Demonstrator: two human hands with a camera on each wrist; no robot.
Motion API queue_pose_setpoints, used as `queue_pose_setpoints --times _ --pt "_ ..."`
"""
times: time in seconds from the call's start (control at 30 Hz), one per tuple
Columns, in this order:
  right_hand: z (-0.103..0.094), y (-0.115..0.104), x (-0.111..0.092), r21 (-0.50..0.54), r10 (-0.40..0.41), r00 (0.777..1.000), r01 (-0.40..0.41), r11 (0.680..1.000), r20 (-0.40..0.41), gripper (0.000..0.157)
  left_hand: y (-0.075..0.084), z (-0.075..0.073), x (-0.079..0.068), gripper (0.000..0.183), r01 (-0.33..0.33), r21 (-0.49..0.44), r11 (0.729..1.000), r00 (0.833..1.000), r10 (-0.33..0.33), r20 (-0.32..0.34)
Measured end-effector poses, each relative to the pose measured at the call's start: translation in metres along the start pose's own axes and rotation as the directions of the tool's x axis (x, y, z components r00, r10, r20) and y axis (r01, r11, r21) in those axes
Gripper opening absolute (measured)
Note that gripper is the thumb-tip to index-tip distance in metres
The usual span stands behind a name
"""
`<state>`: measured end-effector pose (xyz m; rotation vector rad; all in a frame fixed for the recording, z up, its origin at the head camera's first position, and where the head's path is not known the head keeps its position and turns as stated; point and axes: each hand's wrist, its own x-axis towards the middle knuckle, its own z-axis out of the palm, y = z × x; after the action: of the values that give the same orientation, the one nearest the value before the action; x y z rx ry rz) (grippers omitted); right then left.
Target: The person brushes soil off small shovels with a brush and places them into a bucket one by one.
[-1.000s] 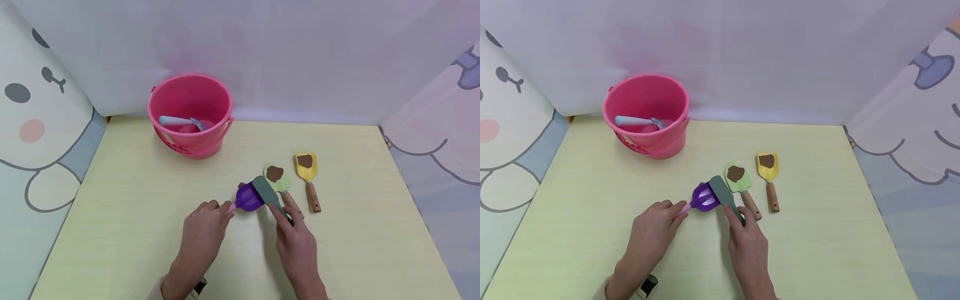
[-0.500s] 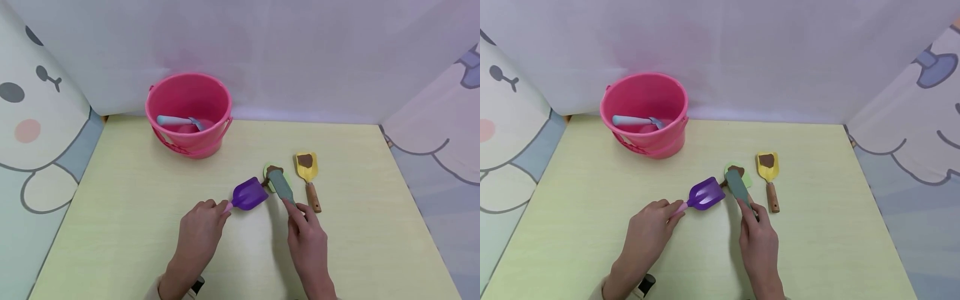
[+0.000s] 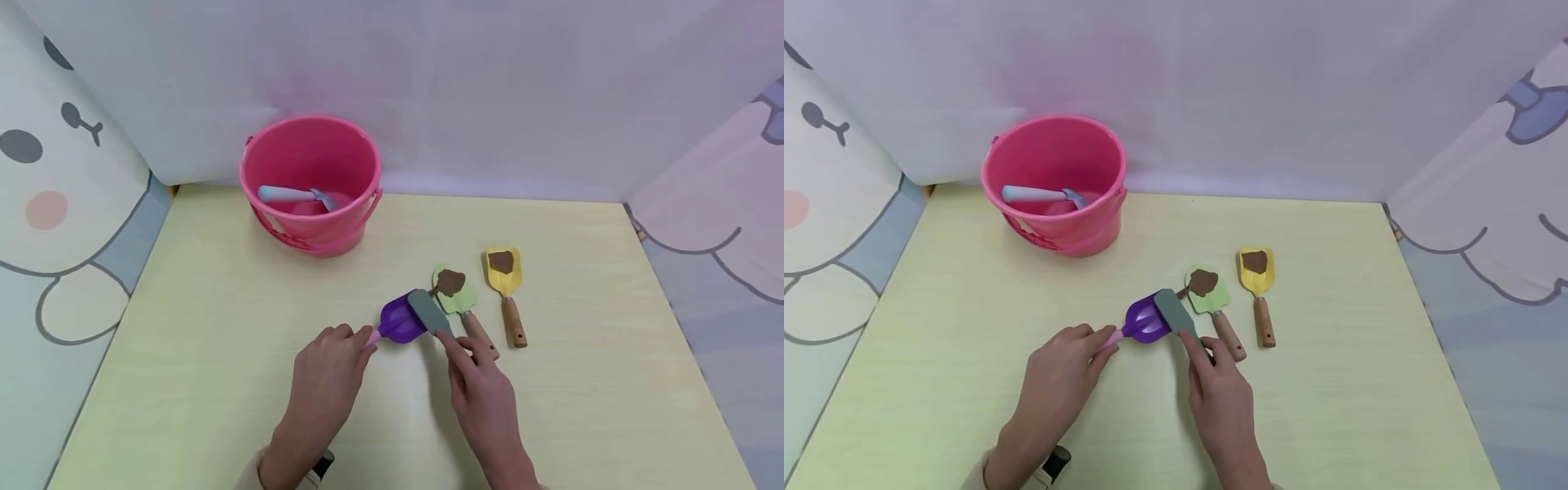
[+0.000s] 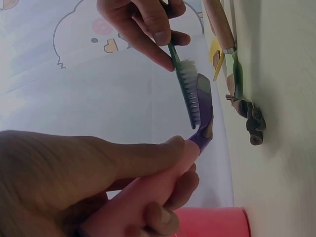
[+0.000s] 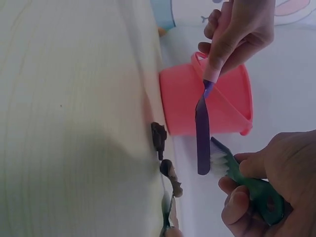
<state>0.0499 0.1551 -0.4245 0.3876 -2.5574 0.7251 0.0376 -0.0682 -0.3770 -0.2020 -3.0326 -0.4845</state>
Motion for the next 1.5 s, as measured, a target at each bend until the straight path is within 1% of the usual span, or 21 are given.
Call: queue_pose_setpoints --times 0.07,0.2,0.37,0.57,0.67,0.87,0.97,1.1,1.17,1.33,1.43,1.5 --pt "0.0 0.001 -0.001 -0.023 0.011 1.0 -0.011 1.0 0.005 0.056 0.0 0.0 0.0 0.02 0.003 0.001 1.0 1.0 -0.003 0.014" --pt "-0.002 0.006 0.001 -0.052 0.063 0.998 -0.063 0.997 -0.001 0.056 0.0 0.0 0.001 0.02 0.011 0.009 1.0 0.999 -0.012 0.039" --pt "-0.004 0.011 0.003 -0.039 0.098 0.995 -0.098 0.994 -0.009 0.054 0.0 -0.001 0.003 0.021 0.012 0.013 1.0 1.0 -0.012 0.023" --pt "-0.004 0.011 0.005 -0.001 0.096 0.995 -0.096 0.995 -0.012 0.051 0.001 -0.001 0.004 0.022 0.006 -0.001 1.0 1.0 -0.006 0.021" --pt "-0.004 0.011 0.005 -0.013 0.094 0.995 -0.094 0.995 -0.016 0.05 0.002 -0.002 0.004 0.023 -0.003 -0.01 1.0 1.0 0.003 0.017" --pt "-0.005 0.012 0.005 -0.019 0.121 0.993 -0.121 0.993 -0.006 0.051 0.002 -0.001 0.005 0.022 -0.012 -0.008 1.0 1.0 0.012 0.013" --pt "-0.005 0.012 0.004 -0.022 0.122 0.993 -0.122 0.992 -0.005 0.051 0.002 -0.001 0.005 0.021 -0.016 -0.005 1.0 1.0 0.016 0.014" --pt "-0.006 0.013 0.003 -0.026 0.121 0.993 -0.121 0.992 -0.009 0.051 0.001 0.001 0.004 0.02 -0.027 -0.009 1.0 1.0 0.027 -0.002" --pt "-0.006 0.013 0.003 -0.03 0.129 0.992 -0.129 0.991 -0.008 0.052 0.0 0.002 0.004 0.02 -0.033 -0.026 0.999 0.999 0.032 -0.017" --pt "-0.007 0.015 0.001 -0.039 0.15 0.989 -0.15 0.988 0.001 0.052 -0.007 0.009 0.005 0.018 -0.021 -0.097 0.995 0.999 0.018 -0.026" --pt "-0.008 0.015 0.001 -0.031 0.166 0.986 -0.166 0.986 0.006 0.052 -0.01 0.015 0.008 0.015 0.008 -0.143 0.99 1.0 -0.007 0.006" --pt "-0.008 0.015 0.001 -0.021 0.175 0.984 -0.175 0.984 0.003 0.052 -0.012 0.018 0.01 0.015 0.032 -0.196 0.98 0.999 -0.024 0.045"
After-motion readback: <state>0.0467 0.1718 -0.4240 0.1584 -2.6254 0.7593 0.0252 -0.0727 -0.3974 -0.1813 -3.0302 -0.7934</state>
